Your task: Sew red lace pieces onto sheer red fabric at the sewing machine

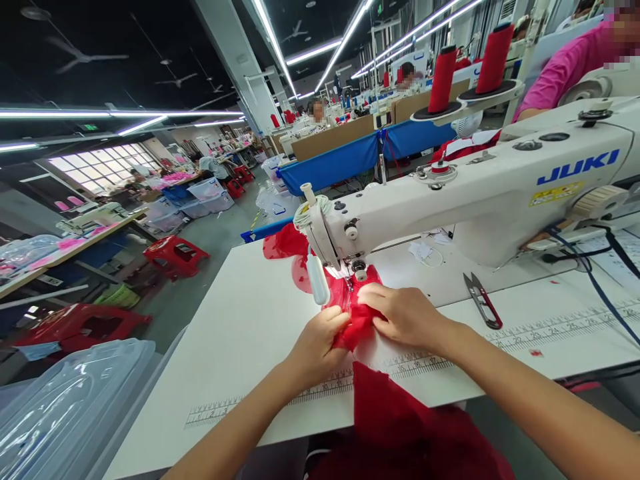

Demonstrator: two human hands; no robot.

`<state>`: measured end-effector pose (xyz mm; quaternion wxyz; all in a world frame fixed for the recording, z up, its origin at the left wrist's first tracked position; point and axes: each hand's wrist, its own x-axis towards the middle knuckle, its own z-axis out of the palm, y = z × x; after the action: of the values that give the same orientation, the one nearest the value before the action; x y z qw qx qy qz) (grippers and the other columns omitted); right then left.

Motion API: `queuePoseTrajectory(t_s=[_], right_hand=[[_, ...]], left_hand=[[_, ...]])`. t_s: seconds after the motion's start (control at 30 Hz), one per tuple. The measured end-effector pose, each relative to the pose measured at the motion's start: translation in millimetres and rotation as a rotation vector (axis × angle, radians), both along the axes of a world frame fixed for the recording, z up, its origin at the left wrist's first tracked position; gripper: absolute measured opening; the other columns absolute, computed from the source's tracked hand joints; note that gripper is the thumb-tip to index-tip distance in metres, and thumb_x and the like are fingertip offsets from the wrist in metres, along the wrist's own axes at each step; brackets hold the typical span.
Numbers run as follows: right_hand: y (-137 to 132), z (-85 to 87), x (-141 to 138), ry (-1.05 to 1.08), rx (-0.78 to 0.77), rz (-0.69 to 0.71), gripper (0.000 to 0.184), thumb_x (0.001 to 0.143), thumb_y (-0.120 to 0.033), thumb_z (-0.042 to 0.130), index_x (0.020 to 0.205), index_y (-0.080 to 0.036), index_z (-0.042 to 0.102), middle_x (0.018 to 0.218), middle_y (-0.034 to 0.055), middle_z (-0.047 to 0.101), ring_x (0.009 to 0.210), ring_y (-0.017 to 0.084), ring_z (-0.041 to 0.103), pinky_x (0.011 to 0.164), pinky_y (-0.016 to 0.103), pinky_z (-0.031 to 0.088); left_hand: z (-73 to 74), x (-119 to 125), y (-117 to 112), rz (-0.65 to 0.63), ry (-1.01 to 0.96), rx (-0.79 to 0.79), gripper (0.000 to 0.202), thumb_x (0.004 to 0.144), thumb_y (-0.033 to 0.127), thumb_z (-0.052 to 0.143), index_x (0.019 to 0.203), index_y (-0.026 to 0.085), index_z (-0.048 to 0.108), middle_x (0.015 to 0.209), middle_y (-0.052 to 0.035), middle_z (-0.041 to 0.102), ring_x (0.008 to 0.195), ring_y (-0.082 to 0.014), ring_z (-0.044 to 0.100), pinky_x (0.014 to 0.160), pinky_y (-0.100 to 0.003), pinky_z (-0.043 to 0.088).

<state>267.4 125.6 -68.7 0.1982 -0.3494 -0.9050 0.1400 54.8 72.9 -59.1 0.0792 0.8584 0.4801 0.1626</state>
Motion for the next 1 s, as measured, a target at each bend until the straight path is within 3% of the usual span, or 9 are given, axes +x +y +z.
queuePoseTrajectory(t_s=[0.13, 0.27, 0.33, 0.47, 0.57, 0.7, 0.8, 0.87, 1.0], right_hand=[[7.0, 0.0, 2.3, 0.106, 0.015, -0.04, 0.024, 0.081, -0.009, 0.04, 0.086, -0.022, 0.06, 0.094, 0.0031, 0.067, 0.076, 0.017, 0.061, 0.062, 0.025, 0.041], [-1.9, 1.5, 8.1, 0.07, -0.136, 0.17, 0.053, 0.072, -0.013, 0.052, 0.125, -0.022, 0.051, 0.119, 0.0078, 0.062, 0.096, 0.023, 0.062, 0.071, 0.028, 0.046], [-7.9, -3.0, 5.3, -0.002, -0.126, 0.137, 0.065, 0.072, -0.021, 0.061, 0.135, -0.02, 0.044, 0.13, 0.0112, 0.056, 0.099, 0.028, 0.062, 0.07, 0.031, 0.047], [-2.9, -10.5, -5.9, 0.1, -0.035, -0.004, 0.019, 0.087, -0.019, 0.042, 0.094, -0.021, 0.06, 0.113, 0.008, 0.064, 0.089, 0.023, 0.061, 0.066, 0.029, 0.042], [13.3, -6.1, -8.4, 0.128, -0.082, 0.185, 0.02, 0.083, -0.013, 0.039, 0.069, -0.019, 0.051, 0.084, 0.004, 0.063, 0.073, 0.017, 0.056, 0.061, 0.027, 0.037], [26.0, -5.6, -4.8, 0.03, -0.071, 0.282, 0.033, 0.062, -0.004, 0.044, 0.089, -0.019, 0.058, 0.087, 0.0036, 0.062, 0.07, 0.017, 0.053, 0.057, 0.026, 0.034], [23.5, -15.4, -5.0, -0.05, 0.033, 0.161, 0.037, 0.061, 0.0, 0.043, 0.089, -0.019, 0.058, 0.084, 0.0037, 0.06, 0.071, 0.018, 0.052, 0.057, 0.027, 0.032], [19.8, -22.0, -7.2, -0.067, 0.079, 0.091, 0.027, 0.068, 0.0, 0.041, 0.079, -0.02, 0.057, 0.078, 0.003, 0.057, 0.065, 0.017, 0.05, 0.055, 0.027, 0.028], [15.6, -27.9, -13.4, 0.085, 0.089, 0.033, 0.02, 0.074, -0.005, 0.043, 0.076, -0.02, 0.056, 0.095, 0.0041, 0.062, 0.068, 0.015, 0.053, 0.055, 0.025, 0.03]], left_hand=[[3.8, 3.1, -5.7, 0.002, 0.033, -0.047, 0.007, 0.078, 0.024, 0.048, 0.072, 0.019, 0.046, 0.07, 0.0002, 0.04, 0.063, -0.015, 0.035, 0.057, -0.029, 0.027], [0.9, 1.4, -7.1, 0.048, 0.005, -0.102, 0.009, 0.078, 0.027, 0.048, 0.074, 0.019, 0.05, 0.071, -0.0008, 0.041, 0.066, -0.016, 0.037, 0.059, -0.029, 0.027], [0.7, 1.3, -5.9, 0.055, -0.039, -0.123, 0.02, 0.084, 0.033, 0.043, 0.07, 0.019, 0.046, 0.07, -0.0008, 0.041, 0.066, -0.0157, 0.038, 0.059, -0.029, 0.027], [2.0, 3.3, -5.1, -0.007, -0.048, -0.052, 0.042, 0.095, 0.047, 0.028, 0.067, 0.019, 0.041, 0.069, -0.0005, 0.04, 0.063, -0.0151, 0.037, 0.058, -0.029, 0.028], [-0.1, 3.4, -6.9, -0.03, 0.019, 0.066, 0.052, 0.098, 0.051, 0.018, 0.071, 0.019, 0.049, 0.07, -0.0015, 0.043, 0.062, -0.0159, 0.037, 0.057, -0.029, 0.029], [-10.1, 1.8, -10.0, -0.048, 0.108, 0.169, 0.049, 0.098, 0.05, 0.025, 0.075, 0.018, 0.056, 0.072, -0.0033, 0.047, 0.063, -0.0171, 0.04, 0.057, -0.03, 0.034], [-19.4, 2.0, -9.9, -0.059, 0.163, 0.28, 0.03, 0.087, 0.037, 0.051, 0.103, 0.014, 0.06, 0.08, -0.0063, 0.054, 0.067, -0.0198, 0.046, 0.056, -0.031, 0.039], [-23.6, 2.1, -6.9, 0.007, 0.161, 0.308, 0.038, 0.08, 0.016, 0.05, 0.117, 0.01, 0.056, 0.085, -0.009, 0.057, 0.07, -0.0217, 0.049, 0.056, -0.032, 0.041], [-23.3, -1.5, 8.0, 0.083, 0.101, 0.188, 0.032, 0.072, -0.003, 0.038, 0.086, 0.015, 0.059, 0.084, -0.0091, 0.059, 0.071, -0.0214, 0.052, 0.055, -0.031, 0.041]])
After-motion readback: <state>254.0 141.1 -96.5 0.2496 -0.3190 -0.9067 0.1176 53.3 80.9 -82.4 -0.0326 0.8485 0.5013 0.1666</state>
